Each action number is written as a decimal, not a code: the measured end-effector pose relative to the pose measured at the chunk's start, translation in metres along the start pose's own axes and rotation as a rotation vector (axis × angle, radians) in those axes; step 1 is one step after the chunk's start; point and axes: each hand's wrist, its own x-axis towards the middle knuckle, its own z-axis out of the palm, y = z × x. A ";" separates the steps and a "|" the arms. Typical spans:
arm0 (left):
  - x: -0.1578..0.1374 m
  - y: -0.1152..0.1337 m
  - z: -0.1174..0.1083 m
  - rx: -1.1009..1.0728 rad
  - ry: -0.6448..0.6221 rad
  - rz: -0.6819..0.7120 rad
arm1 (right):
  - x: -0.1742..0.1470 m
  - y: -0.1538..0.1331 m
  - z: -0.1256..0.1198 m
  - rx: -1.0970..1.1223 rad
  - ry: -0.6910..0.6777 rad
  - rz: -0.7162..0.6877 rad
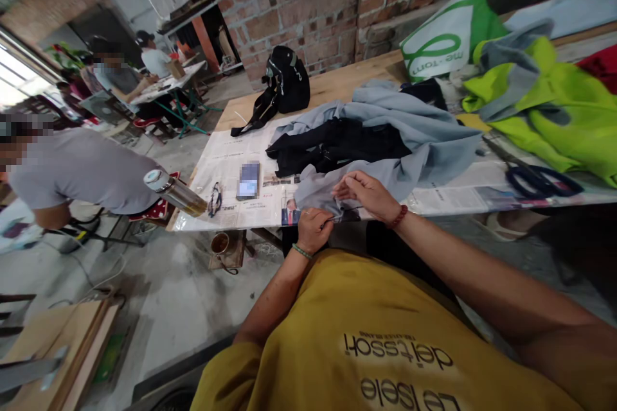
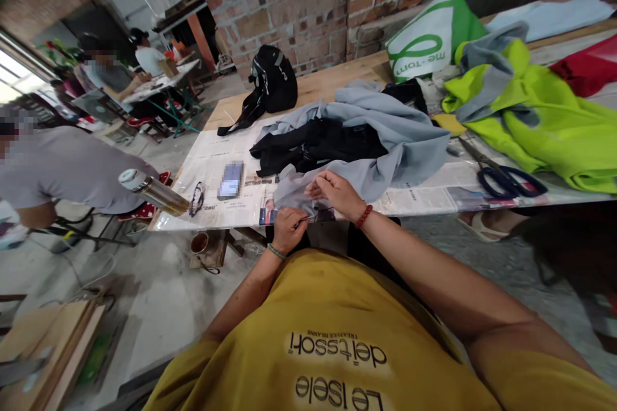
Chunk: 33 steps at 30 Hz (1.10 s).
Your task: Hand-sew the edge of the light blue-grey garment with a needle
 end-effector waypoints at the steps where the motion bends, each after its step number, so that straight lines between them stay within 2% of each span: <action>1: 0.000 0.000 0.000 -0.005 -0.002 -0.003 | 0.002 0.000 -0.006 -0.168 0.052 -0.108; 3: 0.000 0.001 0.000 -0.004 -0.003 -0.006 | 0.006 0.001 -0.020 -0.549 0.115 -0.334; 6: 0.000 0.001 0.000 0.012 0.008 0.003 | 0.011 0.004 -0.041 -1.000 0.095 -0.595; 8: 0.000 0.001 0.000 0.024 0.016 0.008 | 0.013 0.007 -0.049 -1.137 0.070 -0.696; 10: 0.000 0.002 0.000 0.028 0.016 0.010 | 0.014 0.011 -0.053 -1.178 0.077 -0.736; 12: 0.000 0.002 -0.001 0.016 0.015 0.014 | 0.012 0.013 -0.051 -1.142 0.106 -0.710; 15: -0.001 0.001 -0.003 -0.040 0.032 0.018 | 0.008 0.015 -0.043 -0.996 0.192 -0.571; 21: -0.002 -0.004 -0.009 -0.188 0.079 -0.007 | 0.004 0.014 -0.034 -0.391 0.336 -0.206; 24: -0.002 -0.006 -0.012 -0.253 0.097 -0.048 | 0.005 0.013 -0.038 -0.241 0.403 -0.112; 29: -0.002 -0.007 -0.013 -0.282 0.082 -0.065 | 0.007 0.015 -0.042 -0.209 0.419 -0.083; 33: -0.001 -0.005 -0.015 -0.274 0.073 -0.049 | 0.000 0.022 -0.033 -0.417 0.298 -0.047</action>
